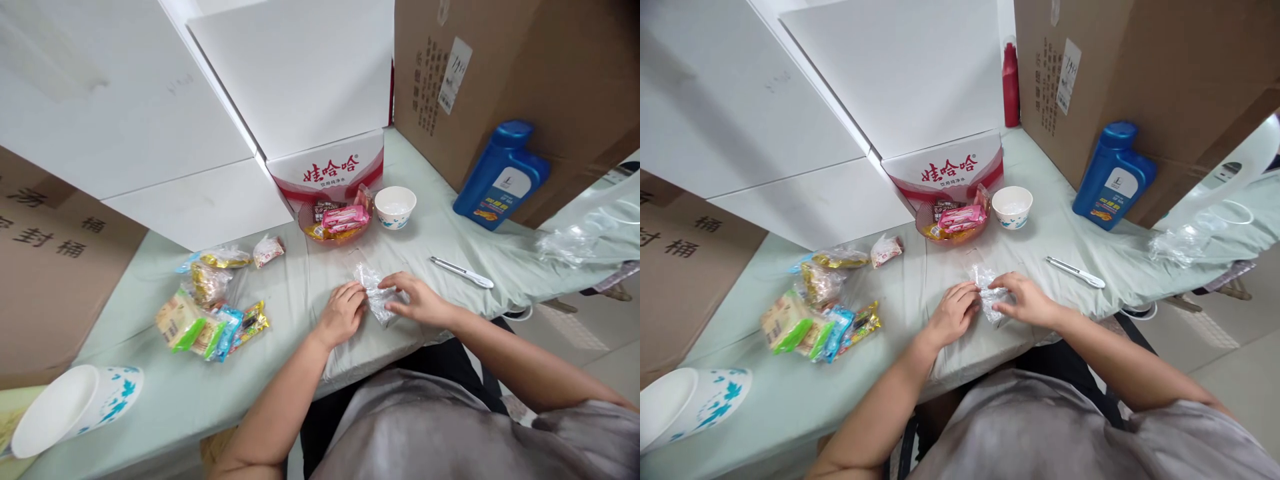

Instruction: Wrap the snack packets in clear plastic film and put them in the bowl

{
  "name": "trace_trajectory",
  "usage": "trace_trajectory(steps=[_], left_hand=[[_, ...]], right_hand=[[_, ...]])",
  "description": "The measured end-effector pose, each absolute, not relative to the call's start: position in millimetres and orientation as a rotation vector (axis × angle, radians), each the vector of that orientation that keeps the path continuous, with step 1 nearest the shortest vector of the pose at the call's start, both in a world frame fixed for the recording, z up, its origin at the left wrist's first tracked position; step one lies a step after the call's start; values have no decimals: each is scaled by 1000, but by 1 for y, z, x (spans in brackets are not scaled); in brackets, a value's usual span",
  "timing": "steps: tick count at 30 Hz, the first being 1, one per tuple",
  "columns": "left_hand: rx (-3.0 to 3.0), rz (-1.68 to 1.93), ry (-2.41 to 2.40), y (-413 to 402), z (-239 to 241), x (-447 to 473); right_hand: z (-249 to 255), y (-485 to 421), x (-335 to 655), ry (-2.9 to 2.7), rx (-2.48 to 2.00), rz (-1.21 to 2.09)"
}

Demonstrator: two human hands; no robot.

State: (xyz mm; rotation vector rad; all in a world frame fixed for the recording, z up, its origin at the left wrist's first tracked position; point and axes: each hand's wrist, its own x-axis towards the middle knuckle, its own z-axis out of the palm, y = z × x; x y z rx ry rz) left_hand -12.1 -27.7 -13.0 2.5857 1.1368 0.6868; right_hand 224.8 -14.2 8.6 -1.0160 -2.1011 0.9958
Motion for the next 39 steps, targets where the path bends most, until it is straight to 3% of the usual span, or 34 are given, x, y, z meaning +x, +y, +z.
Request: trace_trajectory(steps=[3,6,14,19,23,29,39], left_hand=[[2582,699,1105,-28,-13,-11],[2613,683,1140,-30,-11,-9],[2563,656,1243,-28,-16,-13],[2529,728,1182,-22,-19,-17],[2499,764,1229,-20,-22,-18],[2445,1031,1333,-25,-15,-18],[2521,730,1178,-27,-11,-14]], right_hand=[[3,-29,236,-2459,-874,622],[-4,-39,238,-2577,-854,454],[12,-43,226,-2685,-653,550],[20,-11,205,-2606,-870,558],[12,17,180,-2629,-1147,341],[-7,20,165,-2652,-1216,133],[-9,31,179,-2310,-1647,45]])
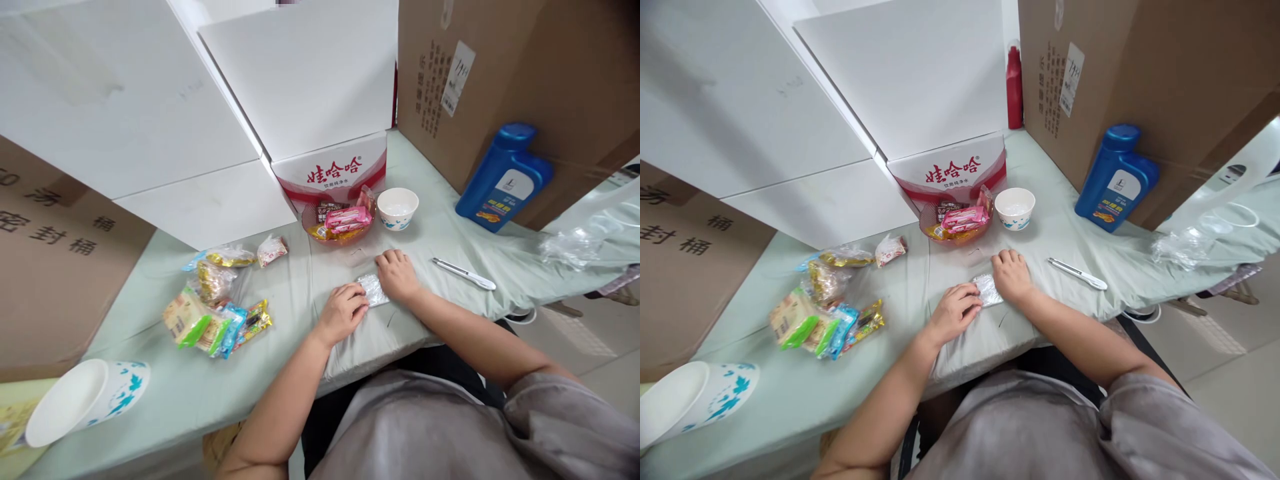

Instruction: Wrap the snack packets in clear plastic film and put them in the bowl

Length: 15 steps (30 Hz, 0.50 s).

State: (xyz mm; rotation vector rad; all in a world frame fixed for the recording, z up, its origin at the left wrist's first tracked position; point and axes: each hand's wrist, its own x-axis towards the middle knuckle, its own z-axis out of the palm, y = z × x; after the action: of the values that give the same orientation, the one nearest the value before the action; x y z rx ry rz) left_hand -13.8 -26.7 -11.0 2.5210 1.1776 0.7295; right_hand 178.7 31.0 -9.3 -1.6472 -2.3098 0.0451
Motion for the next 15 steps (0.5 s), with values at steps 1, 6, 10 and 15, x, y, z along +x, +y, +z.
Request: trace_trajectory(steps=[1,6,10,15], left_hand=[[2519,736,1176,-27,-11,-14],[2515,757,1150,-27,-10,-15],[2254,1045,1297,-24,-13,-19],[2084,1147,1522,-12,-20,-27]], right_hand=[[-8,32,182,-2252,-1655,54],[-4,18,193,-2424,-1002,323],[-10,0,193,-2532,-769,557],[4,27,210,-2478,-805,525]])
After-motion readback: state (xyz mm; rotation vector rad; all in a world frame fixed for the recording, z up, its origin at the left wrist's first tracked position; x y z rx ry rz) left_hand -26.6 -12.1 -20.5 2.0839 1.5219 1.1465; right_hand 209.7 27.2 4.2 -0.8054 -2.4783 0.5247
